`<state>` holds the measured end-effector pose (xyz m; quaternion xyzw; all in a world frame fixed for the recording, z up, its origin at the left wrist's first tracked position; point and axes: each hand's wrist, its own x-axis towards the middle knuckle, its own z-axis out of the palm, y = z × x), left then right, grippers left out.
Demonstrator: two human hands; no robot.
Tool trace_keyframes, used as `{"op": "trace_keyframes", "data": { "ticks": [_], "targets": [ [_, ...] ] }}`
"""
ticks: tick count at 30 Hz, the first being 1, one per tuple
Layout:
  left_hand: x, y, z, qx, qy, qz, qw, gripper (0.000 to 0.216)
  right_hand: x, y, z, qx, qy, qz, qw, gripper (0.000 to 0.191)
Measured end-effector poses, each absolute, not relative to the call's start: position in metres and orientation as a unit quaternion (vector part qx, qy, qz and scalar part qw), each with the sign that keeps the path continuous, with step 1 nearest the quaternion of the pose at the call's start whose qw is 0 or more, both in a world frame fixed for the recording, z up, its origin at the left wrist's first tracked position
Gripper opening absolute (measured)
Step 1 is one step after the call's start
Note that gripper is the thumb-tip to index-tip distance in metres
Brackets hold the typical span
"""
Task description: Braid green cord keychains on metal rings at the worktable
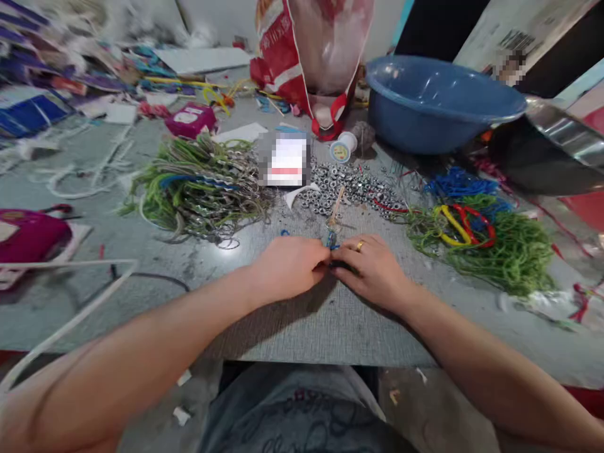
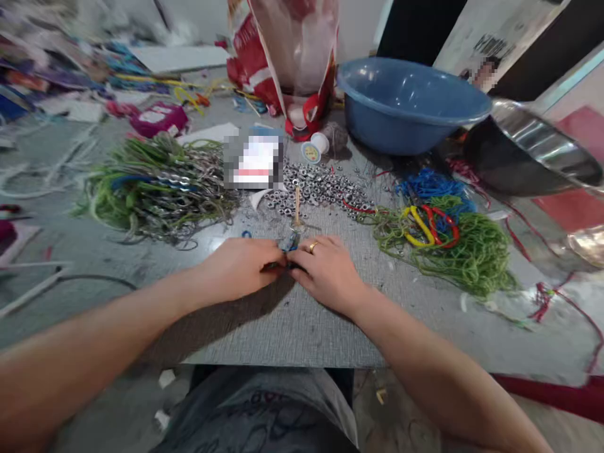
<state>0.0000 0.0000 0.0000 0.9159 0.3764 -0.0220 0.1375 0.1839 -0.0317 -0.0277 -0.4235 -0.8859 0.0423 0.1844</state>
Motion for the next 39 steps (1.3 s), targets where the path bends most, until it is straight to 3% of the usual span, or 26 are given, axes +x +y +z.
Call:
{"op": "trace_keyframes", "data": {
  "ticks": [27,34,39],
  "targets": [
    [-0.018,0.018,0.014,0.905,0.376,-0.119,0.156,0.019,0.183,-0.031,-0.025,-0.415,-0.887,0.032,0.201,0.021],
    [-0.024,0.024,0.018,0.891,0.436,-0.029,0.119,0.024,0.178,-0.039,-0.018,-0.344,-0.918,0.007,0.194,0.024],
    [-0.026,0.023,0.012,0.888,0.438,-0.103,0.097,0.024,0.179,-0.038,-0.019,-0.347,-0.917,0.008,0.196,0.024]
  ]
}}
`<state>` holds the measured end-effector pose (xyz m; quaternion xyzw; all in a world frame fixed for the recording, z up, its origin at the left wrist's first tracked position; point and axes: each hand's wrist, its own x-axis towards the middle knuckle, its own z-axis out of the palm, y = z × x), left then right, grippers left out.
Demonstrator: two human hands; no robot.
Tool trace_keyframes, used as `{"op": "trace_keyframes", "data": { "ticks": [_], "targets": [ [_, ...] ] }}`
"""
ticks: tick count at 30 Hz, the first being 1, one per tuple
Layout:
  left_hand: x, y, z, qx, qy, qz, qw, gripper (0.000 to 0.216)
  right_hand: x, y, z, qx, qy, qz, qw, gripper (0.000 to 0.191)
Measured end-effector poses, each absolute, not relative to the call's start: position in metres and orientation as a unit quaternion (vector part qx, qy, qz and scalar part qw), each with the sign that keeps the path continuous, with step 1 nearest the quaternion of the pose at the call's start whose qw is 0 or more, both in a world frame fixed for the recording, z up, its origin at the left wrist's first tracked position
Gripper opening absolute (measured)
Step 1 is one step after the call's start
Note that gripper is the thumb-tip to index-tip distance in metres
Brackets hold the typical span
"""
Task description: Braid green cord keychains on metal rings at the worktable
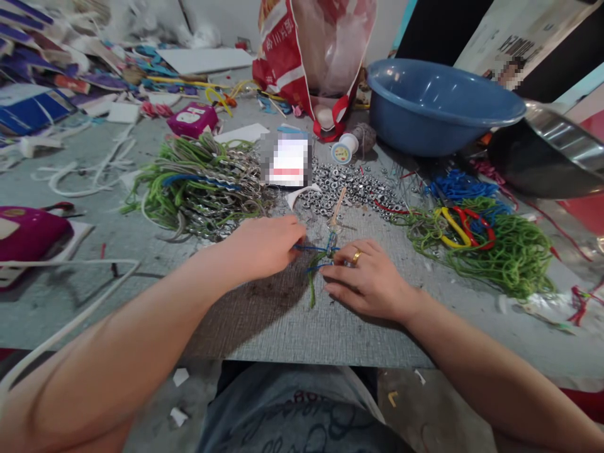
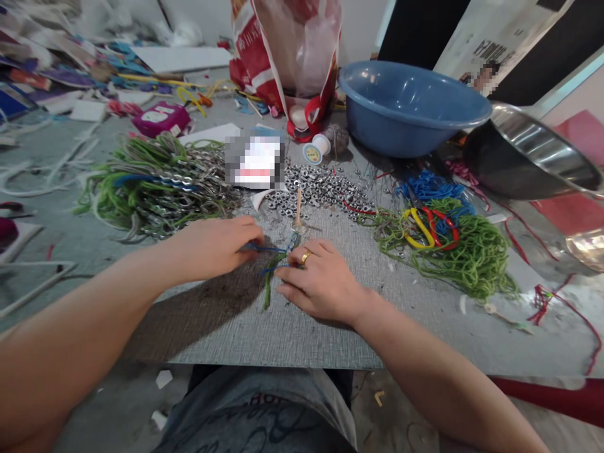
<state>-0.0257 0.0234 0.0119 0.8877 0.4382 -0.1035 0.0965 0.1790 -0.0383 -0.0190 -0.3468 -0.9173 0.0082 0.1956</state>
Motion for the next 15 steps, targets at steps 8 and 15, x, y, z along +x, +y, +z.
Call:
{"op": "trace_keyframes", "data": {
  "ticks": [8,15],
  "targets": [
    [-0.018,0.024,0.013,0.862,0.467,0.006,0.197,0.018,0.184,-0.032,-0.022,-0.393,-0.877,0.020,0.276,0.019],
    [-0.005,0.017,0.013,0.638,0.482,0.173,0.575,0.012,0.183,-0.031,-0.019,-0.444,-0.841,0.056,0.305,0.021]
  ]
}}
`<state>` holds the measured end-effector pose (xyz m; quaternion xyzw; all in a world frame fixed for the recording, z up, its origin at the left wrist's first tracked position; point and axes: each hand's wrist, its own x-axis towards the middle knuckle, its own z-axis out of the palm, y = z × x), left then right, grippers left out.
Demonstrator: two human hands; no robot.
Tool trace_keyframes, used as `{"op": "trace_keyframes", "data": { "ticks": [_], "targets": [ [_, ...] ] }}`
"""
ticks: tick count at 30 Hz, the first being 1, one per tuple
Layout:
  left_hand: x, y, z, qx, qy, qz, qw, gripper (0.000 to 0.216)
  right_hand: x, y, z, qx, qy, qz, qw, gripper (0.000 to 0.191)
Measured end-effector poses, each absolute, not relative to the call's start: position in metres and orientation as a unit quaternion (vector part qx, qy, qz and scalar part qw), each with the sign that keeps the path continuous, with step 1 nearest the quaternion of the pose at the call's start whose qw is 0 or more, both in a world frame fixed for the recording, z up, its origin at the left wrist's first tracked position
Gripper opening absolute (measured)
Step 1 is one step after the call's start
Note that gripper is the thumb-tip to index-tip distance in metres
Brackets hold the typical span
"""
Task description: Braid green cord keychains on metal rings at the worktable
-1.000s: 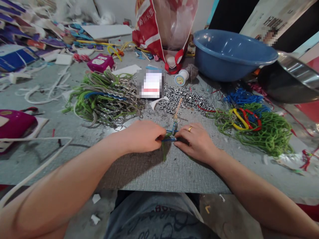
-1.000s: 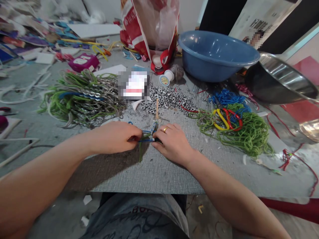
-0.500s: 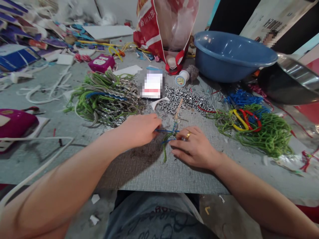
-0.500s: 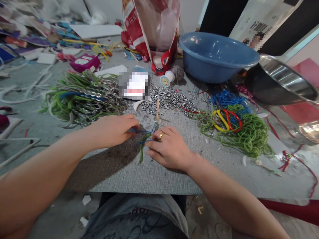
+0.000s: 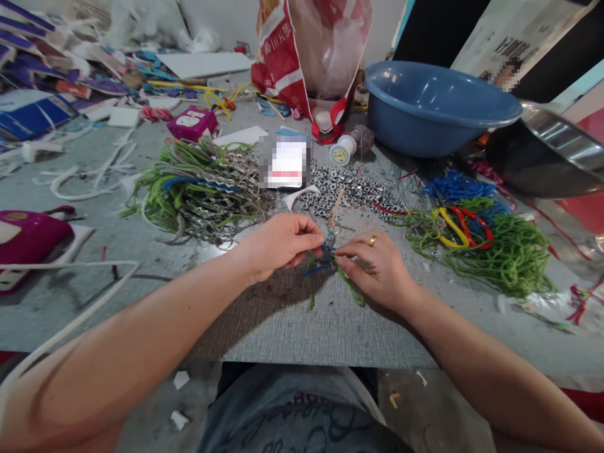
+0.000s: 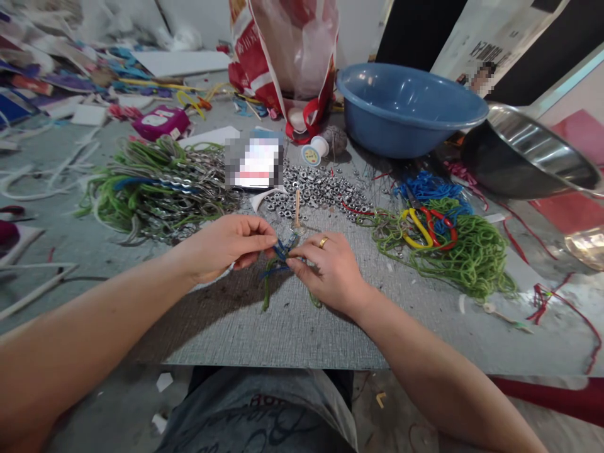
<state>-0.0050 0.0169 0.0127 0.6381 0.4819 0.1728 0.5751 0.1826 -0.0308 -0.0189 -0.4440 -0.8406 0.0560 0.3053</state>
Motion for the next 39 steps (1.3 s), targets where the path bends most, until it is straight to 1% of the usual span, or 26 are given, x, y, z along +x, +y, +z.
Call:
{"op": "trace_keyframes", "data": {
  "ticks": [2,5,9,11,12,14,16,17,19,21,23,27,31,33,37,39],
  "targets": [
    [-0.002,0.015,0.011,0.594,0.478,0.181,0.621,0.012,0.182,-0.031,-0.020,-0.450,-0.839,0.063,0.300,0.023],
    [0.000,0.015,0.010,0.561,0.470,0.185,0.656,0.013,0.180,-0.030,-0.023,-0.456,-0.841,0.063,0.284,0.027],
    [0.001,0.016,0.008,0.573,0.470,0.176,0.648,0.013,0.180,-0.030,-0.026,-0.450,-0.847,0.069,0.273,0.018],
    [0.001,0.016,0.007,0.610,0.479,0.159,0.611,0.014,0.179,-0.030,-0.025,-0.450,-0.845,0.076,0.280,0.017],
    [0.000,0.016,0.007,0.639,0.488,0.154,0.574,0.015,0.179,-0.030,-0.024,-0.452,-0.842,0.079,0.284,0.016],
    [-0.001,0.014,0.007,0.703,0.514,0.178,0.458,0.012,0.180,-0.030,-0.022,-0.459,-0.837,0.082,0.287,0.014],
    [-0.003,0.009,0.009,0.750,0.518,0.236,0.336,0.009,0.180,-0.030,-0.020,-0.464,-0.835,0.085,0.284,0.013],
    [-0.003,0.006,0.009,0.767,0.503,0.257,0.305,0.015,0.180,-0.030,-0.020,-0.465,-0.834,0.088,0.284,0.013],
    [-0.003,0.001,0.008,0.802,0.439,0.264,0.306,0.028,0.181,-0.030,-0.019,-0.463,-0.833,0.091,0.289,0.012],
    [-0.002,-0.003,0.003,0.843,0.367,0.243,0.309,0.031,0.181,-0.030,-0.019,-0.463,-0.831,0.099,0.292,0.011],
    [-0.001,-0.003,-0.003,0.870,0.330,0.222,0.292,0.029,0.181,-0.030,-0.019,-0.468,-0.829,0.106,0.288,0.011],
    [0.001,0.000,-0.011,0.892,0.338,0.185,0.234,0.016,0.180,-0.030,-0.017,-0.473,-0.829,0.113,0.276,0.014],
    [0.001,0.000,-0.010,0.905,0.339,0.166,0.195,0.020,0.179,-0.029,-0.016,-0.473,-0.829,0.123,0.273,0.018],
    [0.001,-0.001,-0.009,0.905,0.341,0.169,0.189,0.021,0.179,-0.029,-0.016,-0.477,-0.824,0.134,0.275,0.025],
    [0.002,-0.002,-0.008,0.898,0.351,0.181,0.195,0.021,0.178,-0.026,-0.019,-0.484,-0.816,0.165,0.269,0.048],
    [0.003,-0.002,-0.008,0.895,0.356,0.183,0.199,0.020,0.177,-0.025,-0.021,-0.477,-0.814,0.190,0.272,0.051]
  ]
}}
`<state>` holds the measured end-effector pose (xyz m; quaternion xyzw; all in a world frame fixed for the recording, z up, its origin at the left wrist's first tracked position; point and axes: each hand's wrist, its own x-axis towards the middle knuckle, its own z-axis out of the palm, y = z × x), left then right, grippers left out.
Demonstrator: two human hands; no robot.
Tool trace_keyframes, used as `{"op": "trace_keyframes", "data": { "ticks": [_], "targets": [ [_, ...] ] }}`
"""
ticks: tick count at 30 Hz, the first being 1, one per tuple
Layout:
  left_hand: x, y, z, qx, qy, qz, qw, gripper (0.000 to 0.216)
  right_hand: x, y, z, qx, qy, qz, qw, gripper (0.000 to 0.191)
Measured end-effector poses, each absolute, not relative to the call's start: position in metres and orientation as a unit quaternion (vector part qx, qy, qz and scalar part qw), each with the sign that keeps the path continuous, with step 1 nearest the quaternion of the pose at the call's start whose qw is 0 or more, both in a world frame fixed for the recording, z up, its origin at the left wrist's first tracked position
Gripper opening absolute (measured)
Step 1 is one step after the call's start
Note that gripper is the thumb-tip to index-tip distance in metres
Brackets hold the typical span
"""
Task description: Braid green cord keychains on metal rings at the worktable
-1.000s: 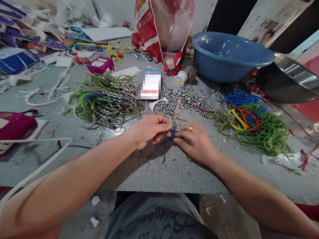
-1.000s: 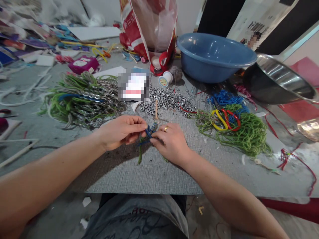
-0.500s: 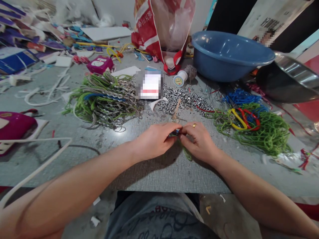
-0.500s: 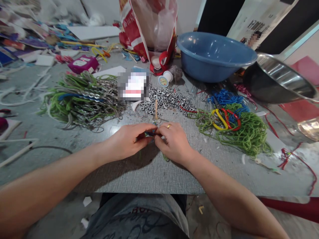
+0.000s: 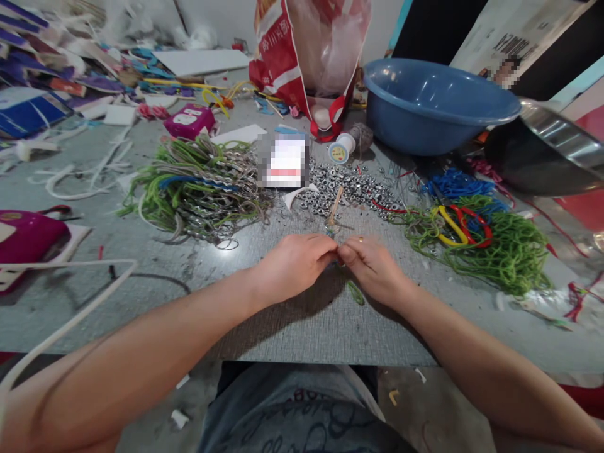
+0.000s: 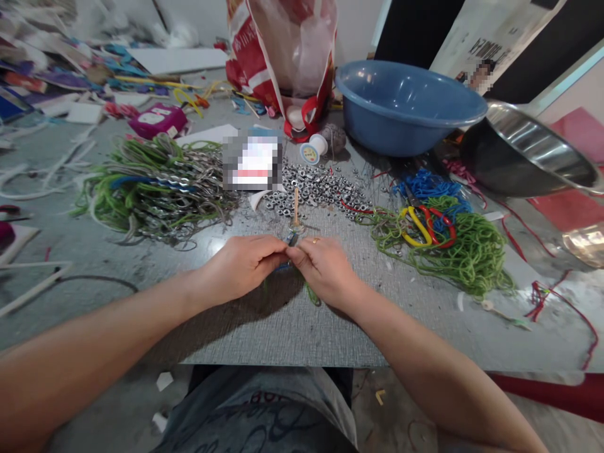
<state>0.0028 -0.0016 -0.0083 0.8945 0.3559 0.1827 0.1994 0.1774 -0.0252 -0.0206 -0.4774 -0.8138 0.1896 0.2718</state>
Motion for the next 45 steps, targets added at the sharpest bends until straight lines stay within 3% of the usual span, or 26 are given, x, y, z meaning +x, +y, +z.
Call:
{"op": "trace_keyframes", "data": {
  "ticks": [10,19,23,27,45],
  "targets": [
    [0.000,0.003,-0.007,0.908,0.345,0.159,0.176,0.022,0.178,-0.028,-0.018,-0.477,-0.789,0.235,0.309,0.025],
    [-0.006,0.007,-0.006,0.907,0.339,0.137,0.210,0.020,0.184,-0.028,-0.020,-0.450,-0.840,0.117,0.279,0.009],
    [-0.006,0.007,-0.003,0.908,0.368,0.068,0.187,0.022,0.188,-0.027,-0.021,-0.459,-0.861,0.099,0.197,0.018],
    [-0.004,0.007,0.000,0.907,0.388,0.003,0.161,0.025,0.187,-0.026,-0.024,-0.461,-0.867,0.102,0.156,0.014],
    [-0.003,0.009,-0.008,0.884,0.408,0.006,0.229,0.022,0.179,-0.024,-0.033,-0.465,-0.839,0.164,0.228,0.008]
  ]
}}
